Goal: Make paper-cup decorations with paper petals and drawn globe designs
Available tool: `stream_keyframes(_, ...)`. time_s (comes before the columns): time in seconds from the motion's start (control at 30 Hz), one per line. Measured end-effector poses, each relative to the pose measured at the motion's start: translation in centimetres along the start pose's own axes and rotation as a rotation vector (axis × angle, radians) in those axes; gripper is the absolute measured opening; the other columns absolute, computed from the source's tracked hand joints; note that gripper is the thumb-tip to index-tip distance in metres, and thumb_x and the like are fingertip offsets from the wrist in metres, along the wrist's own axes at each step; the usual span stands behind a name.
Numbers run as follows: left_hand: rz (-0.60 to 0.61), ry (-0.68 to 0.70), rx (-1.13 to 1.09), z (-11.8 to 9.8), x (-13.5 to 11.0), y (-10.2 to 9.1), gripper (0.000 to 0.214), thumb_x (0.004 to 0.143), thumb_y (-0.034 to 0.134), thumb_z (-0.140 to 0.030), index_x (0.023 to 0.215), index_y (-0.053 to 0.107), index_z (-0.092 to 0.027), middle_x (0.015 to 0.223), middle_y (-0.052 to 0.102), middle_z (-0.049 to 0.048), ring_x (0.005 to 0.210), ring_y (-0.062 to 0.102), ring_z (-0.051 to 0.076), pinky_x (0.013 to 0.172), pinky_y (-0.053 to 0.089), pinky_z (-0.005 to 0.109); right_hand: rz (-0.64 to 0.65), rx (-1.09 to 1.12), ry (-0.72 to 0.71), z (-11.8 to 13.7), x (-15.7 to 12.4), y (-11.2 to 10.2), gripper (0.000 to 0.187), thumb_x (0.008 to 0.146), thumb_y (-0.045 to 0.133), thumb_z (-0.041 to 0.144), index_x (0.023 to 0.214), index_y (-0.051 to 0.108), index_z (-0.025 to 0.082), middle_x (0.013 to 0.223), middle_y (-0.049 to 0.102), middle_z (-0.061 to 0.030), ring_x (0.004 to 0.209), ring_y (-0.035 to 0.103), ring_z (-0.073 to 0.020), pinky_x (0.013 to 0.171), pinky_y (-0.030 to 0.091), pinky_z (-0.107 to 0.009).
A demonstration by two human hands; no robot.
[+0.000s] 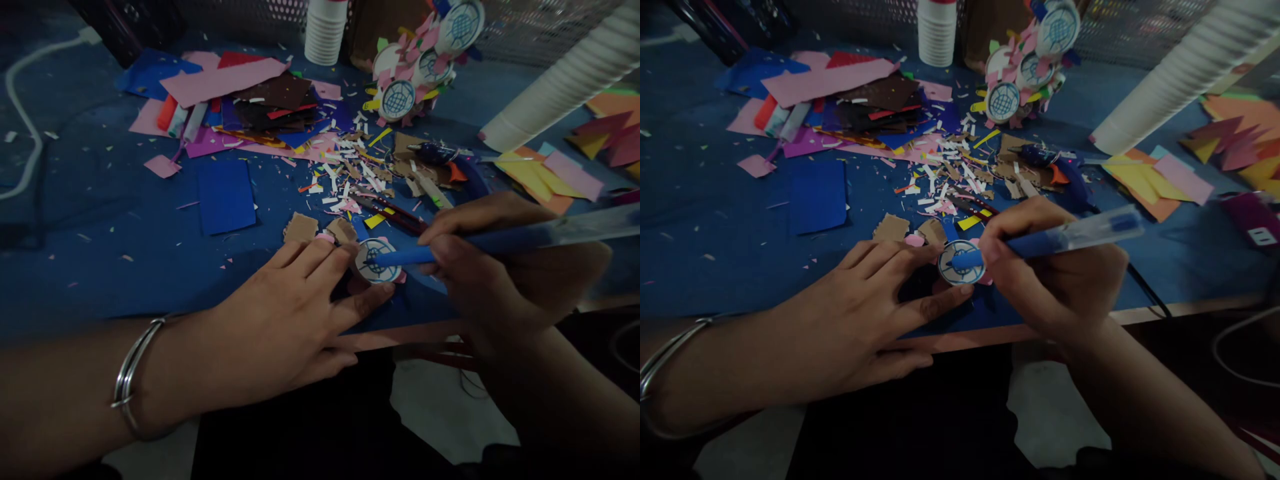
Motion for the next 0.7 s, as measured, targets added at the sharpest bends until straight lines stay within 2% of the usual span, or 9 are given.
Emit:
stream_keyframes(0.1, -0.004, 0.002, -0.003, 0.0, 0.0, 0.0, 0.072, 0.1, 0.068, -0.058, 0.163, 0.052, -0.028, 0.159, 0.053, 0.023, 0.15, 0.049, 0.043, 0.118, 0.045, 0.06, -0.069, -0.04, 0.001, -0.3, 0.0, -0.7, 0.014, 0.091, 0.07, 0.015, 0.079, 0.074, 0.021, 0.075, 0.071, 0.004, 0.064, 0.061, -0.0096, 0.058, 0.047, -0.028)
stream_keyframes(0.47, -0.005, 0.008, -0.017, -0.1, -0.1, -0.1, 0.07, 0.103, 0.065, -0.053, 0.165, 0.048, -0.026, 0.158, 0.052, 0.0241, 0.149, 0.049, 0.042, 0.12, 0.044, 0.061, 0.016, -0.065, -0.005, 0.2, 0.2, 0.1, 0.012, 0.088, 0.07, 0.012, 0.082, 0.072, 0.021, 0.076, 0.073, 0.0034, 0.063, 0.065, -0.01, 0.058, 0.052, -0.025)
stream_keyframes(0.7, 0.006, -0.007, -0.06, 0.1, -0.2, 0.1, 0.069, 0.102, 0.068, -0.049, 0.164, 0.048, -0.027, 0.16, 0.048, 0.0247, 0.151, 0.046, 0.045, 0.119, 0.044, 0.064, 0.067, -0.01, -0.033, 0.7, 0.2, 1.0, 0.015, 0.09, 0.069, 0.011, 0.091, 0.072, 0.026, 0.081, 0.073, 0.0026, 0.066, 0.068, -0.0137, 0.059, 0.056, -0.03)
Point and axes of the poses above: each hand's wrist, its own x-axis towards the middle knuckle, its own y-axis out of the palm, z = x × y, the point moved 10 cm from there along x, towards the middle knuckle
